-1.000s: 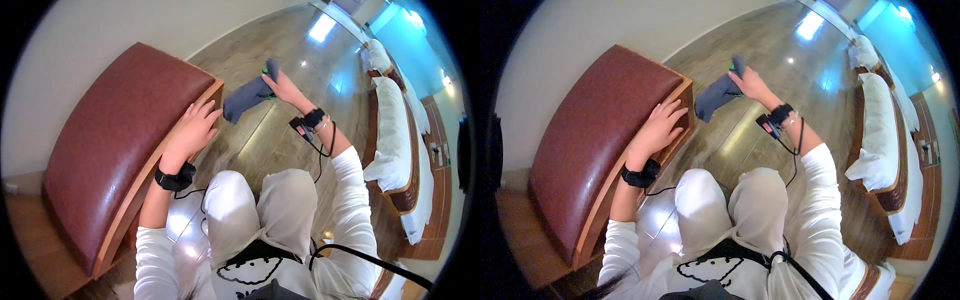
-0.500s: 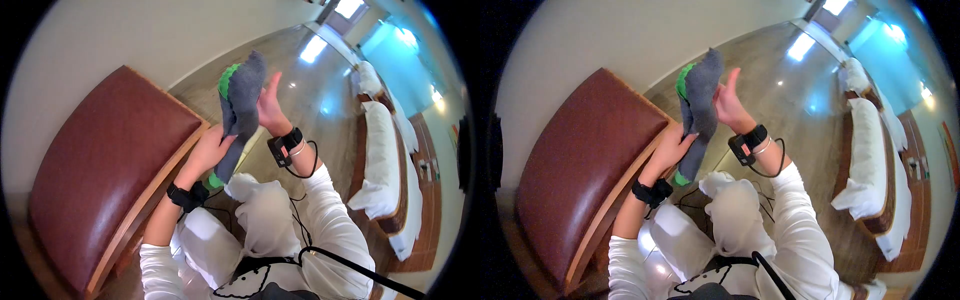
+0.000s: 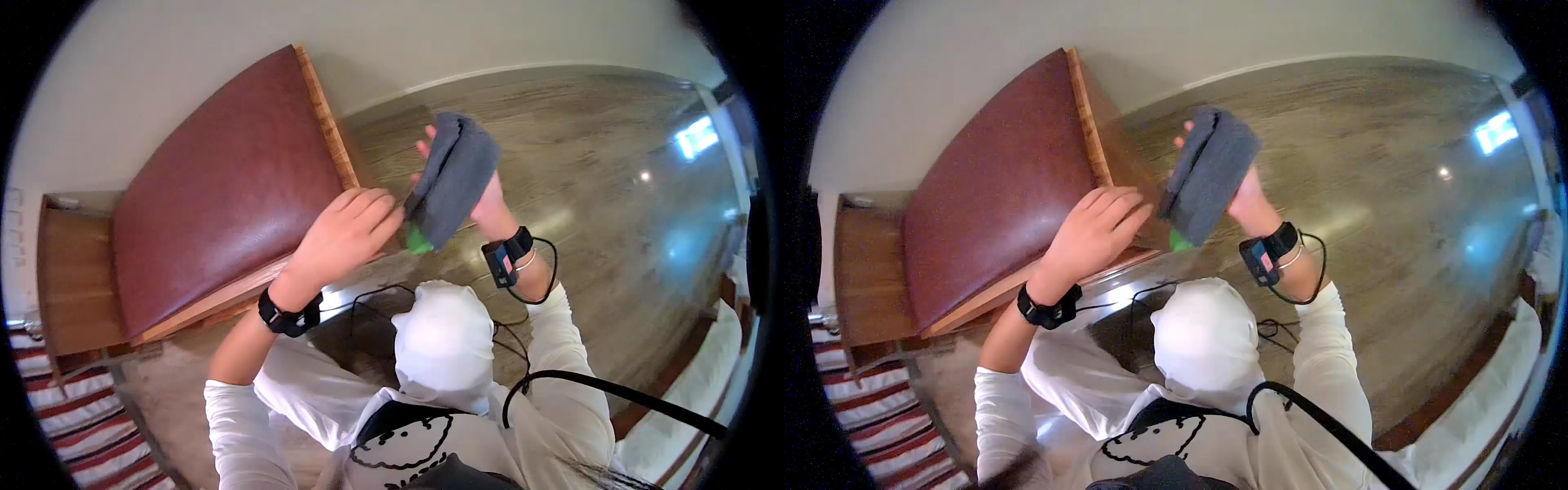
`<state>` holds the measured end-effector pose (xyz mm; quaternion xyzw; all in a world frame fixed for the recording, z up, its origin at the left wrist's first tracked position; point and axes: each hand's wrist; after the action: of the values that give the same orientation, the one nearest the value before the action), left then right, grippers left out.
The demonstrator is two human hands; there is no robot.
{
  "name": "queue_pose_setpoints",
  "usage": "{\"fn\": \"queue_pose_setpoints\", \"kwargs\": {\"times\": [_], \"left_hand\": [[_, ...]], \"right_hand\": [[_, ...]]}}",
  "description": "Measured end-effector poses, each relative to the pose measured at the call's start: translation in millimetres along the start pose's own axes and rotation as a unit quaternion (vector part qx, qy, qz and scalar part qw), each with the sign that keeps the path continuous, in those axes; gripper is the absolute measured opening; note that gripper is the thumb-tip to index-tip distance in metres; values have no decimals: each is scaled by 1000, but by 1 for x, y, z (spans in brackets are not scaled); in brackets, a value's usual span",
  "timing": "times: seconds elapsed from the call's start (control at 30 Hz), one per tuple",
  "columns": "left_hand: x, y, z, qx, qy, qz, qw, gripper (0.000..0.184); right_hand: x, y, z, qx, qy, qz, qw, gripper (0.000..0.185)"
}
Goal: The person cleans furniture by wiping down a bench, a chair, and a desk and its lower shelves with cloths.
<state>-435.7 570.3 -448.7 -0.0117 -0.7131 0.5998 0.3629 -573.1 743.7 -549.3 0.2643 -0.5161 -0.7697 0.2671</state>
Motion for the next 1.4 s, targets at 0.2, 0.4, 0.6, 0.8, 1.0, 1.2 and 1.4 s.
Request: {"fn": "queue_pose_setpoints", "kwargs": {"times": [0.2,0.4,0.6,0.8,1.0,1.2,1.4], "left_hand": [[0,-20,-10,27,-31,46,998,24],[24,-23,-36,80,11,9,997,15],[27,-31,-66,102,48,-35,993,10],[25,-28,-57,110,36,-28,993,7],[28,-39,-76,84,33,-22,996,10],[26,-44,-72,69,16,-31,997,8],[27,-38,-66,67,13,-40,997,7]], "right_hand": [[16,-24,-45,-187,-285,-113,933,35],[-22,27,-81,-514,-496,144,685,34],[0,41,-87,-489,-410,120,761,32],[122,54,-72,-435,-506,122,735,35],[169,68,-57,-412,-428,82,800,36],[197,103,-27,-488,-340,8,804,38],[189,103,-7,-496,-335,63,798,40]]}}
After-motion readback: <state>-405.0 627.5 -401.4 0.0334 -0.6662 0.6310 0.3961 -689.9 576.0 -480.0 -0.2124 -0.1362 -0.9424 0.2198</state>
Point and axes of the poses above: each hand's wrist, its own x-axis towards the middle knuckle, its own y-axis out of the palm, z = x × y, and after that the axes turned 15 degrees about -z, right-handed
